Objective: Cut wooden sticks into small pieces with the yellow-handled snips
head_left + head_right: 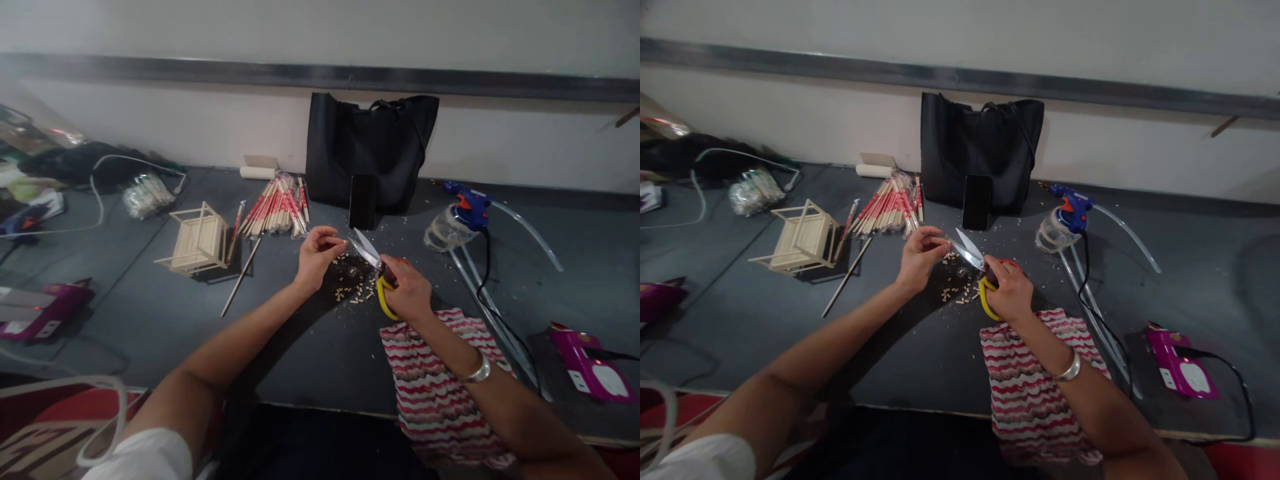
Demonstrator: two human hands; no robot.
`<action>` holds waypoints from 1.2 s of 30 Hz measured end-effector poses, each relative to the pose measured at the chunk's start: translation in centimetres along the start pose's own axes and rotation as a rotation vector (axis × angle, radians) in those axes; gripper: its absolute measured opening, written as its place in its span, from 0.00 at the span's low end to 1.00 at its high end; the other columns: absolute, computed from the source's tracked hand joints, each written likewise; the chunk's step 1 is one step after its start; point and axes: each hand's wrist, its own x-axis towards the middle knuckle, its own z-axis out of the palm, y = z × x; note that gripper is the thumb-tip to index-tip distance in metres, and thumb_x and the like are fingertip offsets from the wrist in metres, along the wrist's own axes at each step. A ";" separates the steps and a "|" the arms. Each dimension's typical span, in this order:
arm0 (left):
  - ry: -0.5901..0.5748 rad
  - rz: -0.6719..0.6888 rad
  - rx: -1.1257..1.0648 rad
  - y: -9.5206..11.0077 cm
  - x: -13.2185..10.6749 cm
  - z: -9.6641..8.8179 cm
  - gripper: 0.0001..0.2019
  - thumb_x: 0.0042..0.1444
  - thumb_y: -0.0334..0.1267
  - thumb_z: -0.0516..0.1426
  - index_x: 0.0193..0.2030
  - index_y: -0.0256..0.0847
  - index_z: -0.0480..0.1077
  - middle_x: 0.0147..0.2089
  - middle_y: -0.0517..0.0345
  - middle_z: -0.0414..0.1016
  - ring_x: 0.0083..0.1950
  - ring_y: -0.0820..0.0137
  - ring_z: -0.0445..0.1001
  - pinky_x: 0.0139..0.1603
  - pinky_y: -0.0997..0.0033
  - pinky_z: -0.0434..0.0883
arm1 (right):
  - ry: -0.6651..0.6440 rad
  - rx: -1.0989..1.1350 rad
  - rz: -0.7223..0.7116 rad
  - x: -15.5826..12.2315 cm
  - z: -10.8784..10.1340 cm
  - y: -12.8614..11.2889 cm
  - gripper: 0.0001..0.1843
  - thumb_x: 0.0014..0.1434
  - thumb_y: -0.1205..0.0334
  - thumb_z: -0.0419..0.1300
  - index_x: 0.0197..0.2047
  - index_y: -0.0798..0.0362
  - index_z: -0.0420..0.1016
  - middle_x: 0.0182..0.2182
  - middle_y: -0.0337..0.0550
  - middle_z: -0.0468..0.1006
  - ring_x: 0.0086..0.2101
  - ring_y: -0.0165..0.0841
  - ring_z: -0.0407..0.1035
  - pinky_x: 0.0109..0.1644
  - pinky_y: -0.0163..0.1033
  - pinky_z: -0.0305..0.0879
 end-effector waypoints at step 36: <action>-0.015 0.158 0.202 0.4 -1.3 0.6 0.19 0.46 0.30 0.64 0.47 0.43 0.71 0.28 0.66 0.74 0.31 0.73 0.74 0.38 0.70 0.72 | -0.079 0.024 0.020 -0.3 0.4 -0.3 0.23 0.50 0.66 0.57 0.49 0.47 0.80 0.28 0.39 0.80 0.27 0.33 0.71 0.32 0.35 0.67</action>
